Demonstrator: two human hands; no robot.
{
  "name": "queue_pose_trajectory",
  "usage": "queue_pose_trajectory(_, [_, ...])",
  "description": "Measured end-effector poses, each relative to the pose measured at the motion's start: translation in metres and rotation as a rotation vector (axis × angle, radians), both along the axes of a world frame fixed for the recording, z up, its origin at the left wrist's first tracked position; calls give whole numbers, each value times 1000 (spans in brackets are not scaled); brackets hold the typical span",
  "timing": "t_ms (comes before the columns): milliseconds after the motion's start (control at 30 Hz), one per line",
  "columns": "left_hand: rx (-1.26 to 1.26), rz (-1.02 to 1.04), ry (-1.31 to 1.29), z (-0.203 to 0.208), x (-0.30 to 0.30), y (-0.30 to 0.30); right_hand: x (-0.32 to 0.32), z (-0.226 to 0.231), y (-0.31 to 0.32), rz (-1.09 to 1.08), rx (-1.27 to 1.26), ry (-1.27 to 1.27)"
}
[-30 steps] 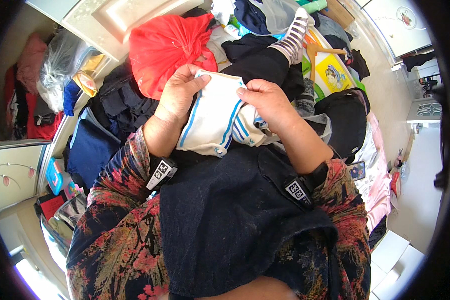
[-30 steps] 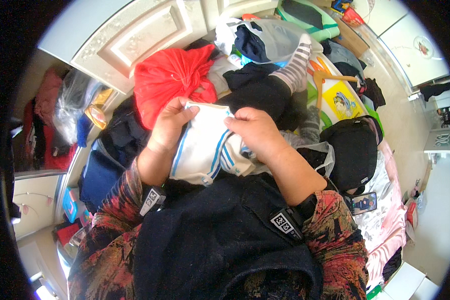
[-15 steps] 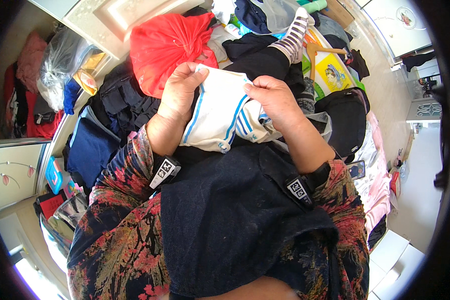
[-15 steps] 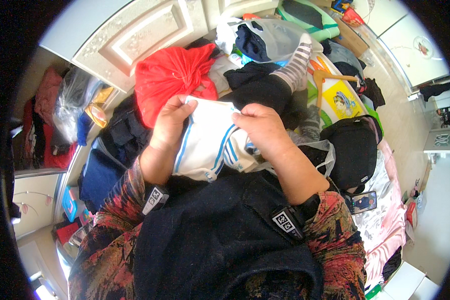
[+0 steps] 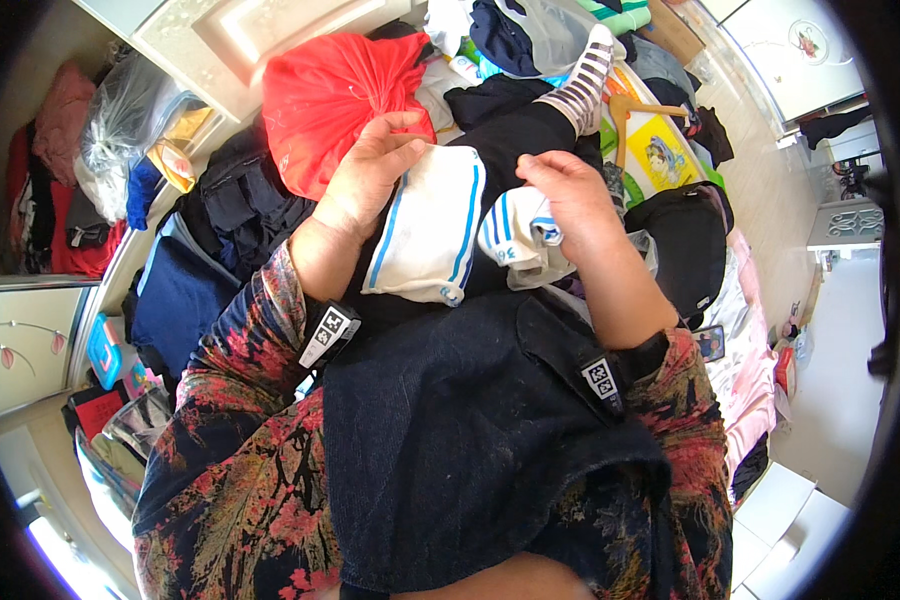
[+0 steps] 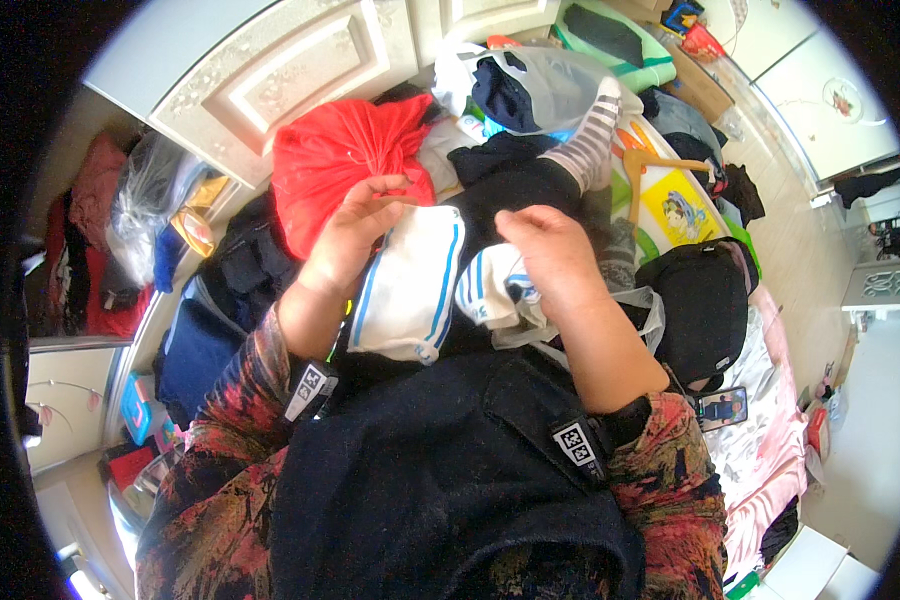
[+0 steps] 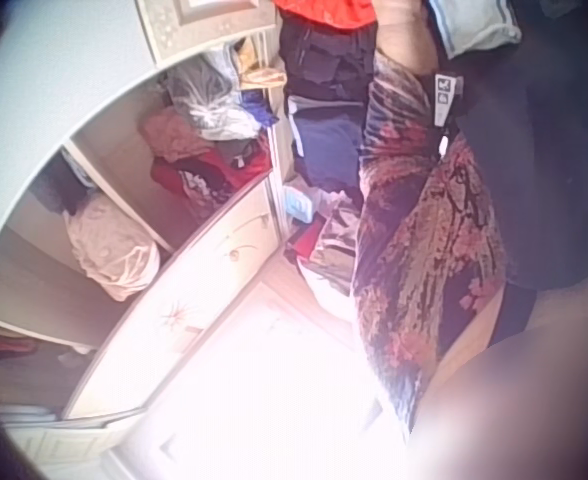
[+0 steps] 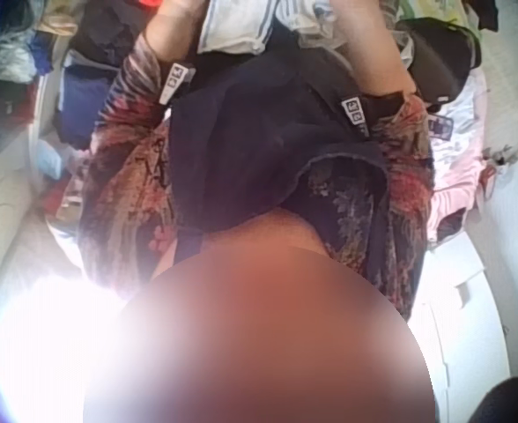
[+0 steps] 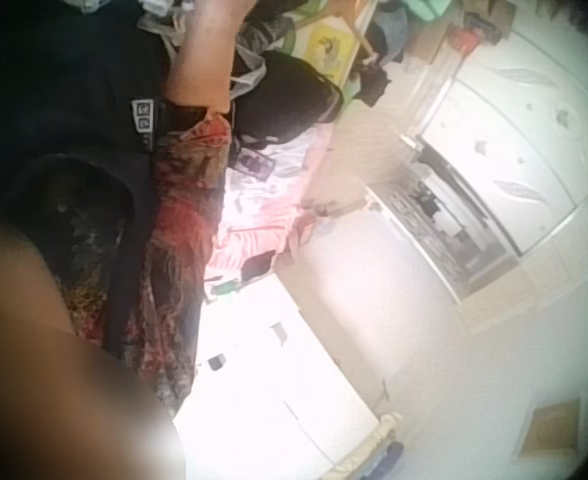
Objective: The person lies on a bed and folds a white sock with blue stripes, then places it into a clear plastic bag. They retrieve a pink bundle from a wardrobe, open it, and fold several small garments including a white cloth with a cartoon print and a black-and-white patterned piece. The folded items are stacked on the lap.
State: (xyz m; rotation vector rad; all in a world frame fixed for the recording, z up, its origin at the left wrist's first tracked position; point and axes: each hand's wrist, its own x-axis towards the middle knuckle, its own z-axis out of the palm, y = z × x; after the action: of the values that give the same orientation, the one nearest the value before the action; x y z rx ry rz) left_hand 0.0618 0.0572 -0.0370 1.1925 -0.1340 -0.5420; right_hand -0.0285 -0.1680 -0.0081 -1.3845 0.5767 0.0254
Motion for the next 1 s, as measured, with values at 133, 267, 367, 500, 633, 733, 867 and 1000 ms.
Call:
queue_pose_trajectory(133, [59,-14,-264,14,3,7,-3,25,-16,-8,152,-20])
queue_pose_trajectory(267, [50,-272,-466,52,-5,5,-4,50,-13,30,214,-128])
queue_pose_trajectory(367, [55,-343,-707,73,-25,-11,-6,60,-2,63,312,-235])
queue_pose_trajectory(500, [-90,-329,-498,77,-32,-24,-10,67,0,97,321,-295])
queue_pose_trajectory(633, [-170,-249,-331,65,-29,-18,-21,69,-2,244,176,-315])
queue_pose_trajectory(733, [-184,-121,-175,58,-23,-13,-27,70,-6,356,62,-202])
queue_pose_trajectory(867, [-171,90,2,55,-10,-3,-30,73,-21,324,-66,-54])
queue_pose_trajectory(1000, [-149,137,48,55,0,12,-34,69,-28,230,96,-117])
